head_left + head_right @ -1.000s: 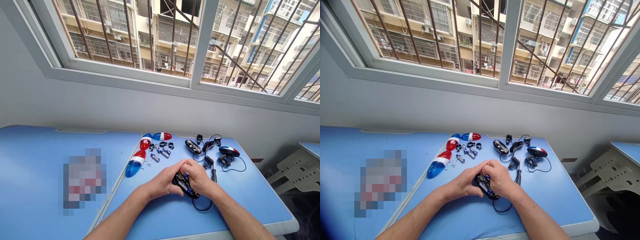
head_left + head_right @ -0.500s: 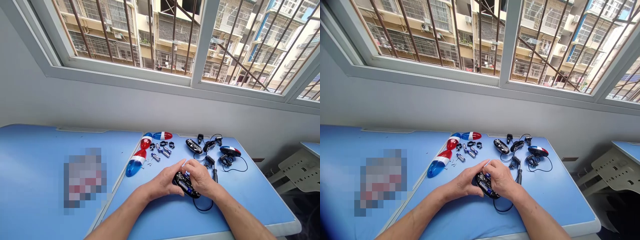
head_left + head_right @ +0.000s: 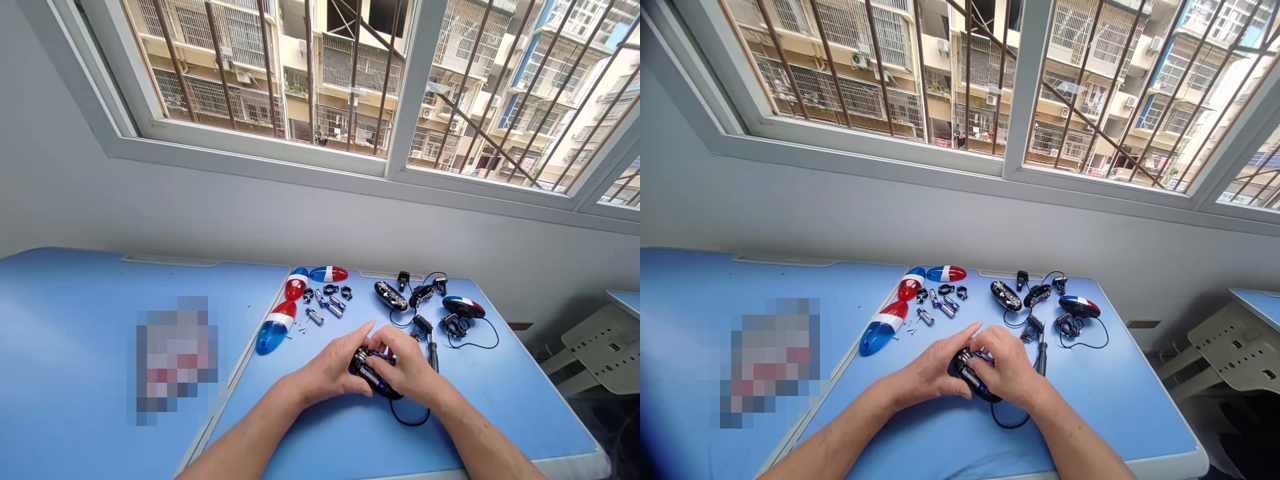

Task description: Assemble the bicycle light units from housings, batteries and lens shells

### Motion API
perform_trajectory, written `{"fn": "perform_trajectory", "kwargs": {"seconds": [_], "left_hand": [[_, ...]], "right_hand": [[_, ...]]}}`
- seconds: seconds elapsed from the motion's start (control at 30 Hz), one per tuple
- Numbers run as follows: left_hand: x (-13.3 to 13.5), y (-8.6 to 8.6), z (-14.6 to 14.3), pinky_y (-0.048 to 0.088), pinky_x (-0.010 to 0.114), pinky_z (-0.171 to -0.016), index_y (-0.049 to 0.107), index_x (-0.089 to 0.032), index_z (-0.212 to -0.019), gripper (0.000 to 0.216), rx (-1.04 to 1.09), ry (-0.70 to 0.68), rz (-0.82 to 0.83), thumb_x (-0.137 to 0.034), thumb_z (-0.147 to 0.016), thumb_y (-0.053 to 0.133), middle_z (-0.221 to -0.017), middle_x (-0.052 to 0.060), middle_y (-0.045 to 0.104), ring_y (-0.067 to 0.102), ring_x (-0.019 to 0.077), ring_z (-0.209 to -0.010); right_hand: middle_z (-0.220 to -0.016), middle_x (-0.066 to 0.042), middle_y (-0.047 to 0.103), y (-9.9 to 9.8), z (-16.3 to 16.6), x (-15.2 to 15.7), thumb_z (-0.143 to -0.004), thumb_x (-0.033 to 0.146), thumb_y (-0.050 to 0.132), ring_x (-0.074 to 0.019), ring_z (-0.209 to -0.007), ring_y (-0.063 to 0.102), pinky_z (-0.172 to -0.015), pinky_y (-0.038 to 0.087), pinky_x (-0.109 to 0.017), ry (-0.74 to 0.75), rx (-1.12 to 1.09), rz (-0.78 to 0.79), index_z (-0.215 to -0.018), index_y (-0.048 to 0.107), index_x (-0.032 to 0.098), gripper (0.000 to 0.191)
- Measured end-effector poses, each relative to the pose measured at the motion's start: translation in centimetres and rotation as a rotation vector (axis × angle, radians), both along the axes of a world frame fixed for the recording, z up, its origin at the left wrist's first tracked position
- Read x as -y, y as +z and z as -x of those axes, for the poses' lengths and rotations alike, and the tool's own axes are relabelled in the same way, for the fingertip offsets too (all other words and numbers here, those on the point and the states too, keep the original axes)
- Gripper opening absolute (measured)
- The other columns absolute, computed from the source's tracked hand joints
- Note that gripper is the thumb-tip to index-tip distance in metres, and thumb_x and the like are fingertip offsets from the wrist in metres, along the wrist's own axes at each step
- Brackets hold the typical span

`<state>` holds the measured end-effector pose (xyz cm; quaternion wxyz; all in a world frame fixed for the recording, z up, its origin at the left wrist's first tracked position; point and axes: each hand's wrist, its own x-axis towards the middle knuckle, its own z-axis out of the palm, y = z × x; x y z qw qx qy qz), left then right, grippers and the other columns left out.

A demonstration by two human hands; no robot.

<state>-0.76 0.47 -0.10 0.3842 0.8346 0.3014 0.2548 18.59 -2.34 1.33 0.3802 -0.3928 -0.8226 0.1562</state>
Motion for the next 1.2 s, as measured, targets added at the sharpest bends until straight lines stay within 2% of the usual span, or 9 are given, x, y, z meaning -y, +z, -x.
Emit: {"fn": "perform_trajectory", "kwargs": {"seconds": [0.13,0.3,0.5,0.67,0.77,0.87,1.0,1.1,1.2], "left_hand": [[-0.1,-0.3,0.1,0.044,0.039,-0.101,0.025,-0.026,-0.152,0.106,0.015,0.003,0.009,-0.023,-0.064,0.085,-0.131,0.006,0.061,0.058,0.0302,-0.116],[-0.2,-0.3,0.2,0.044,0.041,-0.101,0.024,-0.027,-0.152,0.105,0.003,0.013,-0.011,-0.028,-0.066,0.084,-0.131,0.006,0.060,0.058,0.0301,-0.115],[0.0,0.2,0.2,0.048,0.037,-0.093,0.029,-0.025,-0.149,0.101,-0.014,0.024,0.006,-0.027,-0.065,0.084,-0.117,0.004,0.064,0.061,0.0264,-0.103],[0.4,0.6,0.1,0.049,0.036,-0.090,0.032,-0.021,-0.148,0.100,-0.061,0.066,-0.027,-0.025,-0.063,0.084,-0.114,0.004,0.063,0.061,0.0254,-0.098],[0.8,1.2,0.1,0.049,0.037,-0.090,0.041,-0.021,-0.143,0.090,-0.101,0.061,-0.080,-0.027,-0.064,0.084,-0.115,0.006,0.063,0.060,0.0269,-0.100],[1.1,1.8,0.1,0.049,0.036,-0.087,0.056,-0.022,-0.130,0.073,-0.145,0.025,-0.162,-0.033,-0.064,0.085,-0.109,0.006,0.066,0.060,0.0286,-0.099],[1.2,2.2,0.0,0.048,0.032,-0.081,0.068,-0.021,-0.109,0.048,-0.150,-0.039,-0.247,-0.040,-0.067,0.083,-0.096,0.005,0.069,0.061,0.0273,-0.092],[1.3,2.0,-0.3,0.048,0.030,-0.078,0.069,-0.020,-0.098,0.040,-0.144,-0.056,-0.286,-0.041,-0.067,0.083,-0.089,0.003,0.069,0.062,0.0250,-0.087],[1.3,1.8,-0.5,0.049,0.029,-0.074,0.070,-0.020,-0.093,0.035,-0.135,-0.059,-0.317,-0.041,-0.067,0.082,-0.086,0.003,0.068,0.063,0.0243,-0.083]], "right_hand": [[-0.079,0.000,0.063,0.3,0.0,-0.2,-0.077,0.010,0.061,-0.0149,-0.072,0.056,-0.066,0.044,-0.026,-0.035,-0.035,0.162,-0.090,0.062,0.021,0.017],[-0.087,-0.003,0.068,1.1,-0.7,0.0,-0.082,0.013,0.058,-0.0168,-0.080,0.059,-0.069,0.048,-0.028,0.027,0.009,0.173,-0.098,0.067,0.022,0.020],[-0.088,-0.004,0.070,1.2,-1.6,0.0,-0.082,0.016,0.055,-0.0163,-0.079,0.062,-0.065,0.050,-0.027,0.067,-0.065,0.297,-0.096,0.068,0.021,0.020],[-0.086,-0.004,0.070,1.2,-2.4,-0.9,-0.079,0.032,0.061,-0.0179,-0.079,0.063,-0.058,0.051,-0.026,-0.036,-0.329,0.521,-0.093,0.069,0.021,0.020],[-0.081,-0.003,0.067,1.4,-3.3,-1.8,-0.072,0.041,0.068,-0.0168,-0.072,0.060,-0.053,0.050,-0.025,-0.131,-0.509,0.615,-0.090,0.068,0.020,0.028],[-0.074,-0.001,0.063,0.9,-4.0,-2.6,-0.067,0.044,0.072,-0.0143,-0.064,0.056,-0.051,0.050,-0.025,-0.224,-0.557,0.612,-0.088,0.066,0.019,0.033],[-0.078,-0.001,0.063,-0.6,-3.8,-3.3,-0.071,0.044,0.070,-0.0158,-0.067,0.058,-0.050,0.052,-0.026,-0.228,-0.464,0.546,-0.087,0.065,0.019,0.030],[-0.081,-0.003,0.065,-1.0,-2.6,-4.1,-0.082,0.036,0.060,-0.0179,-0.074,0.062,-0.052,0.053,-0.026,-0.208,-0.239,0.403,-0.090,0.065,0.020,0.019],[-0.085,-0.003,0.069,-0.3,-0.4,-5.4,-0.085,0.021,0.054,-0.0176,-0.079,0.064,-0.062,0.054,-0.028,-0.188,0.051,0.234,-0.094,0.065,0.019,0.014]]}}
